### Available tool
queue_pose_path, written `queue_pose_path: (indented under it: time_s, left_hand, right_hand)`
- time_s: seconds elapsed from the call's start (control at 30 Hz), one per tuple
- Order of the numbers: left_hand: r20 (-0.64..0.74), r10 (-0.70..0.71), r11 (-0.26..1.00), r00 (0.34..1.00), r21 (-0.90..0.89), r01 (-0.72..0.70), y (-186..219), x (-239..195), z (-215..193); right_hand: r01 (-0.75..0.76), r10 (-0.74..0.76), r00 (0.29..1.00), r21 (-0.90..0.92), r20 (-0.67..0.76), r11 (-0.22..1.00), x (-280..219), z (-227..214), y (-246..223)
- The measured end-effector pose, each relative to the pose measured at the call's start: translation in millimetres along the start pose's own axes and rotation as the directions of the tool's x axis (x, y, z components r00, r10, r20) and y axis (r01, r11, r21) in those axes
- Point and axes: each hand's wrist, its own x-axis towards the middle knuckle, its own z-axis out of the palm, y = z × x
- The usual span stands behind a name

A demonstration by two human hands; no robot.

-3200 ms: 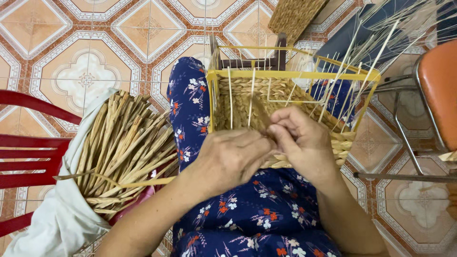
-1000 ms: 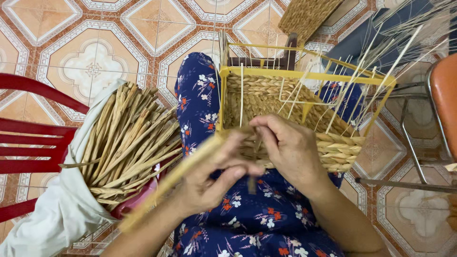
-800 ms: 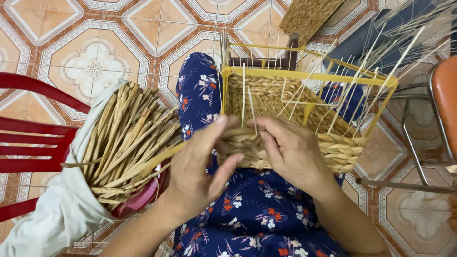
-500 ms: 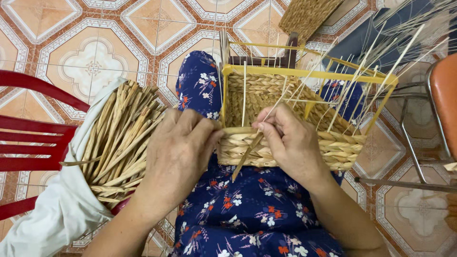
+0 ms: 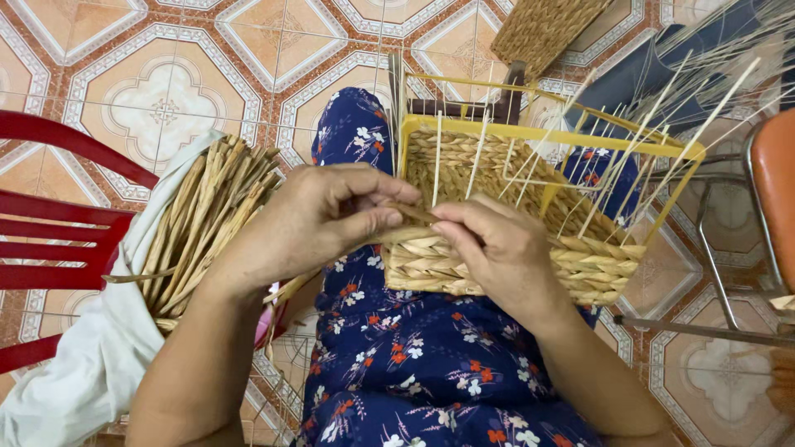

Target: The person weaves a basket by hand, interlacing thin bamboo strips through a yellow metal frame. They repeatedly pull and tuck the strips to build up the basket walls.

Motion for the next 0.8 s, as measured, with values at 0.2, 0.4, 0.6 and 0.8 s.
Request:
queue_pose_path:
  time_s: [0.2, 0.4, 0.6, 0.8]
  left_hand:
    - [-0.079, 0.033, 0.938, 0.996, 0.347, -0.003, -17, 7, 25]
    - [-0.173, 0.542, 0.781, 0.823, 0.466, -0.416, -14, -6, 42]
    - [-0.397, 0.449, 0.831, 0.8, 0.514, -0.211, -25, -31, 56]
    - [-0.326, 0.282, 0.843, 0.902, 0.533, -0.071, 9, -50, 27]
  right_hand:
    - [-0.216, 0.207, 0.976, 0.198, 0.064, 0.956, -2, 3, 4]
    - [-0.331, 0.32, 0.943, 0.381, 0.095, 0.863, 2, 4, 9]
    - [0.065, -0.064, 0.998, -0.053, 0.022, 0.996, -1, 6, -6]
    - [-0.167, 0.17, 0.985, 0.183, -0.003, 0.969, -1, 8, -11]
